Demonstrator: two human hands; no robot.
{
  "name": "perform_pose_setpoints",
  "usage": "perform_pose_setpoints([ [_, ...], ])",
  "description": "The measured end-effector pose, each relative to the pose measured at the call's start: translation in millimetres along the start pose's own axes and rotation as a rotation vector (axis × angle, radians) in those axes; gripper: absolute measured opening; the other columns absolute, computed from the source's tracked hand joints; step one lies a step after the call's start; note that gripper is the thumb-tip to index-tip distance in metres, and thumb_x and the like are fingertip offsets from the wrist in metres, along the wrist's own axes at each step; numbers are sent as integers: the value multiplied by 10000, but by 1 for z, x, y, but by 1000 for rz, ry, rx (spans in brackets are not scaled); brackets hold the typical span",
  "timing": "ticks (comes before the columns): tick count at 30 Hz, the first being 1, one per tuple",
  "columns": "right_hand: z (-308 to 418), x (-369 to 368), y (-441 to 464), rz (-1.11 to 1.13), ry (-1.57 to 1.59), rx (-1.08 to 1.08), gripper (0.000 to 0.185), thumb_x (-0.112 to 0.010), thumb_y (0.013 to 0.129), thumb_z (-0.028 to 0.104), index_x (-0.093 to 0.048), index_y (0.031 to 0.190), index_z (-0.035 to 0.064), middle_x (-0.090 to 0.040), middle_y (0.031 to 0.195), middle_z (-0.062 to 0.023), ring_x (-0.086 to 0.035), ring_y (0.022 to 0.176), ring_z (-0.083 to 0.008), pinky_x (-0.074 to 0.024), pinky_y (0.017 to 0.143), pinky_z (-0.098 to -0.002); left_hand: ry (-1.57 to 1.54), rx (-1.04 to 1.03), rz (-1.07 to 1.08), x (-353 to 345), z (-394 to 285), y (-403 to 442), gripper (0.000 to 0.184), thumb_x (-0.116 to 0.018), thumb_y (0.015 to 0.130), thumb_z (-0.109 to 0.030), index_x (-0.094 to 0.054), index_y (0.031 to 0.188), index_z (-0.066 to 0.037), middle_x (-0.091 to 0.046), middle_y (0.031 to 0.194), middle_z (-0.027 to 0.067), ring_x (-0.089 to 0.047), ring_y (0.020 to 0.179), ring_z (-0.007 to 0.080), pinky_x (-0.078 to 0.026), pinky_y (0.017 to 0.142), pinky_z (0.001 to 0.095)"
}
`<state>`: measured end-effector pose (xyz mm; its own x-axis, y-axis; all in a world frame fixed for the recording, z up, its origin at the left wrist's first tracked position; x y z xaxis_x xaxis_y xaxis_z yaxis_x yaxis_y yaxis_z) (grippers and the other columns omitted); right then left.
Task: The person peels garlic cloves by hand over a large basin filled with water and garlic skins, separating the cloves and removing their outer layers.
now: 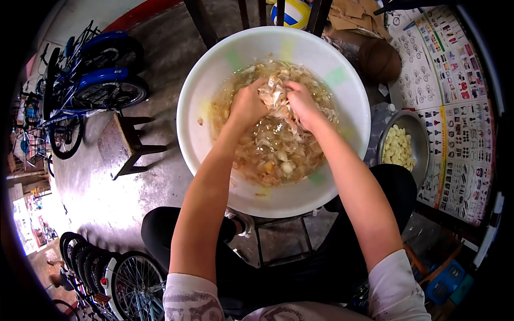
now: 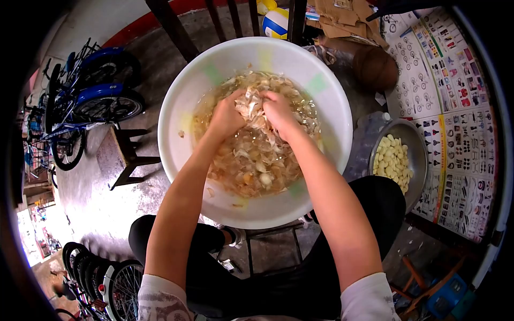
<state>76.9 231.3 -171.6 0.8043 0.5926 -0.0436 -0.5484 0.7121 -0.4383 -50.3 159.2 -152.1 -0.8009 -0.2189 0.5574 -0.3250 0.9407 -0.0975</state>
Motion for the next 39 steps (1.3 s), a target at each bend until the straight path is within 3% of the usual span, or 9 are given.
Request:
perform_pose_setpoints([
  [3,6,9,0,-101,43,-1,371,-436,868,17,-596,1195,-49,-634,1107,-162,-581,983,-172,-459,819,-304,32,22,-81,2,12,5,509,-799,682,-133,-635,1159,-64,-705,952,142,-680,853,306,-539,778,374],
  [5,8,15,-4,-165,118,-26,356,-448,869,32,-608,1177,-48,-646,1073,-157,-593,941,-170,-464,798,-305,-388,66,-134,5,23,9,466,-770,728,-119,-618,1153,-1,-692,1016,116,-668,889,255,-530,807,370],
  [8,31,22,-11,-305,-382,229,267,-507,843,39,-652,1055,-32,-672,879,-184,-644,784,-250,-496,732,-345,-719,243,-99,14,7,3,378,-703,794,-131,-606,1130,12,-666,1044,100,-637,949,216,-519,832,362],
  [12,56,11,-18,-147,-1084,413,194,-587,782,6,-629,966,-40,-668,859,-205,-647,891,-360,-529,776,-447,-1050,373,-24,16,-4,-1,327,-660,852,-144,-599,1144,-11,-652,1057,109,-626,978,225,-529,833,376],
  [18,103,0,-55,-31,-1662,579,147,-600,849,79,-622,975,8,-661,980,-189,-639,986,-324,-533,764,-445,-1203,423,-45,9,8,4,318,-657,909,-175,-565,1190,-56,-637,1079,76,-635,950,196,-547,792,350],
  [22,122,4,-62,174,-1271,286,167,-553,913,119,-618,1033,23,-647,1028,-134,-635,971,-241,-522,703,-373,-1262,382,-107,14,-7,1,317,-653,920,-192,-556,1193,-65,-635,1083,77,-631,915,180,-550,742,330],
  [24,108,5,-60,364,-465,-63,207,-519,947,138,-604,1101,28,-606,1037,-52,-569,935,-155,-446,756,-301,-1276,405,-93,13,-3,3,322,-655,921,-205,-551,1191,-64,-640,1063,83,-632,901,182,-549,730,322],
  [34,89,-2,-42,353,38,-199,161,-535,918,64,-591,1057,7,-618,1037,-111,-630,920,-151,-495,711,-312,-1453,336,-130,20,-1,4,371,-569,976,-293,-502,1273,-81,-629,1052,113,-647,878,213,-554,629,321],
  [39,84,3,-33,230,-1043,207,155,-579,882,85,-622,961,-41,-683,820,-180,-688,764,-258,-535,723,-395,-1599,255,-86,23,-22,2,383,-528,996,-282,-451,1320,-91,-588,1130,128,-648,916,252,-549,588,301],
])
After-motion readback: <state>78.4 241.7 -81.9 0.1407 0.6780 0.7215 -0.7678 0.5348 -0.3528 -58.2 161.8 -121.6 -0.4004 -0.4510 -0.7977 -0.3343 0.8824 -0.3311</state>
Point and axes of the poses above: each hand's wrist, its own y-axis towards the middle knuckle, its own x-axis out of the back of the hand, z = x × y, the point moved 6 cm from there along y, towards the middle knuckle
